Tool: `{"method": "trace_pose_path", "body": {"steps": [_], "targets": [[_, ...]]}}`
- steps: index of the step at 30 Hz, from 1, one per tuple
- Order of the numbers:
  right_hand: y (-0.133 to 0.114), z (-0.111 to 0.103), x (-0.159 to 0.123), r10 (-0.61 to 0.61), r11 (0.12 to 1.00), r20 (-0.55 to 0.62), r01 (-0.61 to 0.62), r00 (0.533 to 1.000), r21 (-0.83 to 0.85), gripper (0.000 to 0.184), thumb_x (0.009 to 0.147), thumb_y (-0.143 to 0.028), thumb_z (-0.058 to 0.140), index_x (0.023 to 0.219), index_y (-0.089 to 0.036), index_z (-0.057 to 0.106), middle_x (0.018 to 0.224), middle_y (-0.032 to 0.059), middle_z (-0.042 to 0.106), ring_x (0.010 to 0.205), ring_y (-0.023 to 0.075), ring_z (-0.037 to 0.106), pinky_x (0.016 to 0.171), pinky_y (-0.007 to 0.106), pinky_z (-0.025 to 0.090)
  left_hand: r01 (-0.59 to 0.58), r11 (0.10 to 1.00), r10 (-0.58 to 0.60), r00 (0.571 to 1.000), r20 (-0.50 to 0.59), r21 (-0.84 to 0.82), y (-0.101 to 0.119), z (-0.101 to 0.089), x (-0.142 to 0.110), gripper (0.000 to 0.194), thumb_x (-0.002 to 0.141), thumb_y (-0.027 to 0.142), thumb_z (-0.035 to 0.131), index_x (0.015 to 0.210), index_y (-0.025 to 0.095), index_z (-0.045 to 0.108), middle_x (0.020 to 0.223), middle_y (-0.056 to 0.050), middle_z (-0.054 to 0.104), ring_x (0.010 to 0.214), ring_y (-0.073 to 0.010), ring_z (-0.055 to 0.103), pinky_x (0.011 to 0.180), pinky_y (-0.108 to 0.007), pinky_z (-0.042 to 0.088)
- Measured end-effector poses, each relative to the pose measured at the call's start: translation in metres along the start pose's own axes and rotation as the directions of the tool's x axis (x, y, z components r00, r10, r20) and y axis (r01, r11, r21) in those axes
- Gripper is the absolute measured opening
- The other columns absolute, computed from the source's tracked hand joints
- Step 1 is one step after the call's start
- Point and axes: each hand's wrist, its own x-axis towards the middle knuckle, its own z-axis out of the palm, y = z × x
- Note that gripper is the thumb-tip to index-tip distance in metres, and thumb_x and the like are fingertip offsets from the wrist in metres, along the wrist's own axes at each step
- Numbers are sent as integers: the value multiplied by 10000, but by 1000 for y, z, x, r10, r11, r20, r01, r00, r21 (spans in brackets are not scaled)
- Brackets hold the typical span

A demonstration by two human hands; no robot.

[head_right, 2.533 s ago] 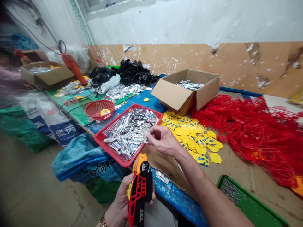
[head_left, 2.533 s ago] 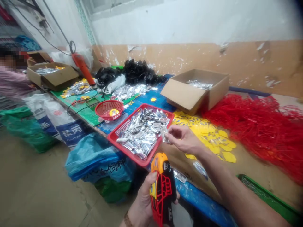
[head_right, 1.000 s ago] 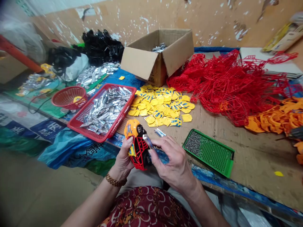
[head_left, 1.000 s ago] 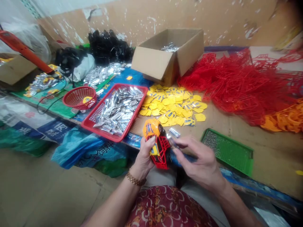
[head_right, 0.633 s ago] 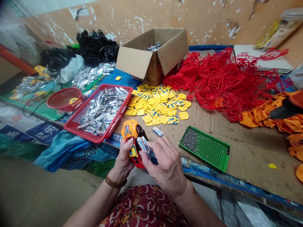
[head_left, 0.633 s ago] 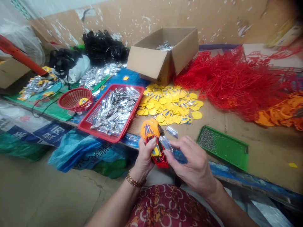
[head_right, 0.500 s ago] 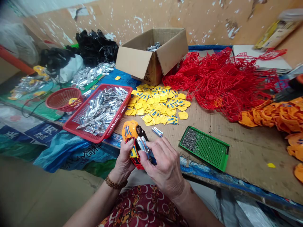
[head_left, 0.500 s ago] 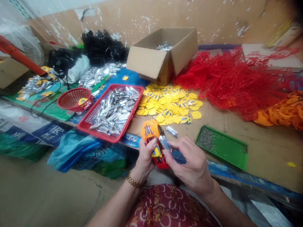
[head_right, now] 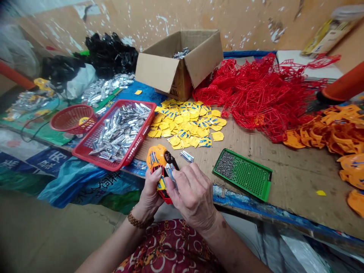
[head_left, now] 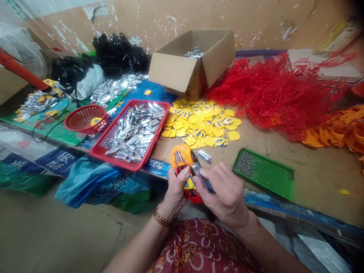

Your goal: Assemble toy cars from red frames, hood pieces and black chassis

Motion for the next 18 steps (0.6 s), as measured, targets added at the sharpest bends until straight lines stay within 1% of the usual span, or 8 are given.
{"method": "trace_pose_path", "body": {"steps": [2, 4, 7, 9, 12, 15, 18], "targets": [[-1, 1, -1, -5, 999, 21, 6, 1000, -43, 42, 880, -184, 635, 894, -149, 615, 682, 73, 635, 671, 198, 512, 611, 337, 451, 0, 1000, 0, 1000, -11, -2, -2, 0, 0, 351, 669, 327, 847, 936, 160, 691, 787, 5, 704, 640, -127, 635, 623, -222, 522], [-2, 1, -2, 4, 999, 44, -2, 999, -39, 81, 904, -208, 589, 931, -138, 620, 735, 97, 646, 717, 214, 520, 643, 354, 471, 3, 1000, -4, 1000, -28, -13, -3, -1, 0, 363, 663, 329, 852, 933, 160, 679, 777, 7, 700, 632, -126, 634, 618, -222, 525], [-2, -2, -3, 27, 997, 111, -34, 994, 68, 172, 901, -200, 553, 1025, -102, 621, 832, 124, 650, 795, 228, 533, 691, 374, 499, 45, 998, -48, 997, -64, -48, -2, -2, 1, 397, 647, 338, 864, 940, 160, 664, 779, 7, 703, 631, -125, 640, 625, -228, 534], [0, -4, -5, 25, 986, 168, -52, 985, 160, 272, 888, -202, 561, 1124, -72, 604, 895, 134, 652, 837, 231, 542, 722, 385, 513, 82, 993, -89, 993, -82, -79, 0, -3, 2, 414, 628, 346, 875, 929, 156, 664, 768, 8, 703, 625, -121, 641, 626, -223, 535], [3, -6, -8, 5, 975, 213, -52, 977, 218, 386, 885, -207, 572, 1240, -55, 561, 948, 138, 659, 871, 233, 554, 758, 399, 529, 109, 987, -117, 991, -68, -115, 3, -3, 2, 406, 609, 353, 880, 893, 147, 673, 750, 9, 701, 613, -115, 639, 614, -213, 528], [2, -5, -10, -31, 988, 214, -3, 976, 154, 393, 906, -228, 551, 1255, -47, 558, 923, 136, 665, 860, 242, 558, 752, 412, 525, 122, 983, -127, 992, -26, -134, 3, -4, 2, 383, 613, 355, 871, 874, 149, 682, 730, 17, 699, 592, -109, 630, 591, -204, 518], [-2, -5, -10, -79, 997, 210, 75, 974, 27, 390, 916, -237, 535, 1228, -9, 583, 849, 128, 659, 780, 242, 531, 668, 407, 478, 123, 982, -127, 992, -19, -145, 2, -7, 1, 368, 604, 348, 875, 855, 160, 683, 732, 20, 709, 592, -111, 635, 571, -195, 512]]}}
